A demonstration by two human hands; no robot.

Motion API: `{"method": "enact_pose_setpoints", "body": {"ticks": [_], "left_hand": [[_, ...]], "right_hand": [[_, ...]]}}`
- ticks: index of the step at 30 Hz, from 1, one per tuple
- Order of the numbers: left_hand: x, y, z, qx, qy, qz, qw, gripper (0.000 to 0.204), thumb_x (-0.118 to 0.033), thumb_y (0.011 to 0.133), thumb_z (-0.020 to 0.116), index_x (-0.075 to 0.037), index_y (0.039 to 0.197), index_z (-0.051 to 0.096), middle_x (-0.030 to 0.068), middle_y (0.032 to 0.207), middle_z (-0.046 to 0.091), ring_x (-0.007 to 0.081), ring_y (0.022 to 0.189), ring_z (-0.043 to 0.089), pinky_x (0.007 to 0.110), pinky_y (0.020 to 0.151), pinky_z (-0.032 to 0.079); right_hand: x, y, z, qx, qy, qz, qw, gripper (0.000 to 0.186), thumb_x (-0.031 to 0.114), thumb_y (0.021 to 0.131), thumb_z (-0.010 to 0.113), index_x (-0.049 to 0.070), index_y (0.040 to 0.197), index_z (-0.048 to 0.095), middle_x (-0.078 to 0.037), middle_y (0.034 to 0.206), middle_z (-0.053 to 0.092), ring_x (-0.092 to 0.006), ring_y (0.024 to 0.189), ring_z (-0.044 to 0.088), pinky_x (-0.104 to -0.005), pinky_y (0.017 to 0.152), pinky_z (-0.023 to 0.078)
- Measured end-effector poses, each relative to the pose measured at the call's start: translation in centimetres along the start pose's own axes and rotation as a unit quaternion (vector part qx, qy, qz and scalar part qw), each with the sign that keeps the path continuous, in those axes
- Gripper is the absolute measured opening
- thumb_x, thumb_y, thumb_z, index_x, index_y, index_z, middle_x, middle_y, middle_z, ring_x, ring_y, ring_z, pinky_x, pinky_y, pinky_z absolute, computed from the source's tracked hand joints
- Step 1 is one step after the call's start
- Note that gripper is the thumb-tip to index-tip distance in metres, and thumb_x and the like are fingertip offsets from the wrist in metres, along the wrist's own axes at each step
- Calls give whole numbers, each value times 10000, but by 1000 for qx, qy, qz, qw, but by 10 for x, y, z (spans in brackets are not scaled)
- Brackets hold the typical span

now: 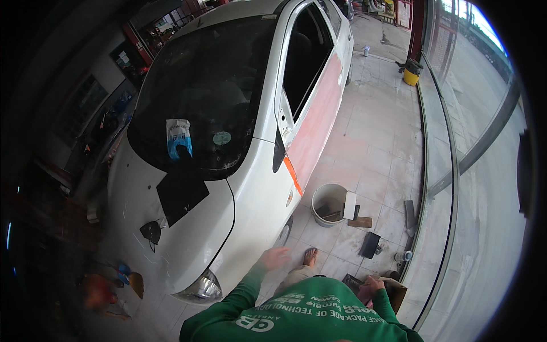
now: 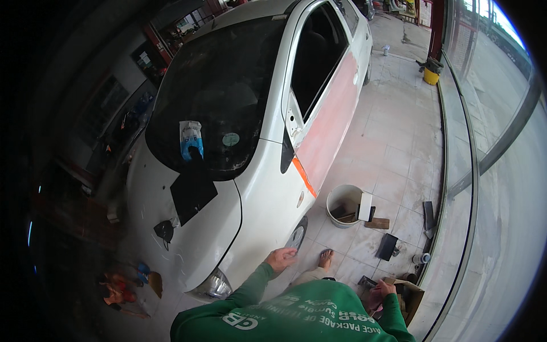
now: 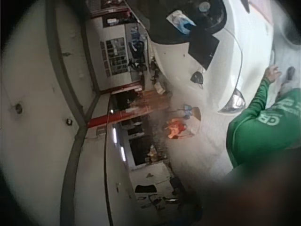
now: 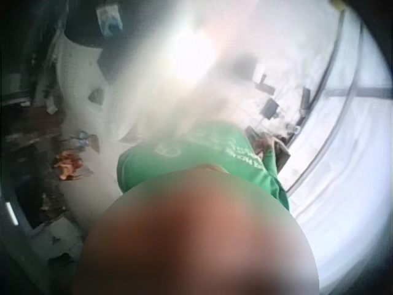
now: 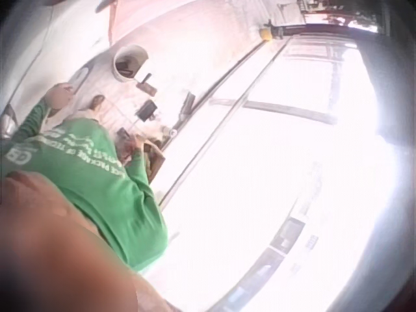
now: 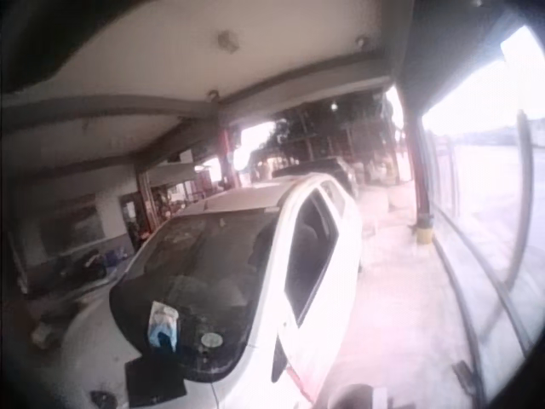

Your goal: The person sands the surface of a white car door using a sanding block and sandpaper, then wipes the area with a cloth. The person also retrieves a new sheet of sandpaper from a table and continues sanding the door.

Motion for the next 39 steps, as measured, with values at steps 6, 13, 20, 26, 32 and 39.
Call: {"method": "enact_pose_setpoints", "body": {"ticks": [6,13,20,26,32,39], "left_hand": [[-174,140,3,186,-318,226,902,801,-342,931,798,-105,1587,403,147,1520,524,250,1366,529,391,1143,437],[-350,232,-163,-56,-347,303,886,540,-56,842,778,17,1344,594,86,1178,672,170,1065,663,319,989,548],[-352,251,-390,-623,77,211,749,837,-551,852,803,-31,1460,559,248,1355,640,390,1309,583,455,1117,455],[-262,366,-422,-657,355,148,649,674,-458,1012,542,-48,1540,457,258,1496,529,444,1413,463,485,1192,357],[-296,323,-504,-703,299,-99,638,573,-483,1060,415,-52,1377,620,257,1345,649,485,1205,619,550,1041,476],[-295,350,-451,-672,210,-256,663,614,-523,1061,319,-114,1409,617,234,1366,648,446,1266,604,521,1099,463]], "right_hand": [[354,-97,68,322,278,-195,884,825,567,1003,609,126,1630,305,-153,1551,496,-305,1230,624,-546,946,560],[303,-27,-42,47,-42,-158,985,720,504,893,775,114,1467,583,-182,1382,662,-328,1262,648,-438,1006,546],[66,52,-160,-9,-14,190,982,490,458,896,777,94,1219,723,-109,1072,749,-288,818,743,-467,671,583],[5,60,-222,-88,98,261,956,423,365,924,760,34,1181,703,-146,988,727,-300,698,723,-439,576,581],[119,160,-231,-55,165,180,968,457,410,952,715,108,1293,681,-61,1111,736,-234,845,727,-374,621,547],[222,226,-262,-49,158,112,980,527,397,923,736,68,1331,677,-92,1143,749,-224,872,746,-350,638,574]]}}
Point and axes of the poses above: each hand's wrist, its own y-axis towards the middle knuckle, its own z-axis out of the palm, x = y × z, the point moved 2 cm from there along y, towards the middle knuckle
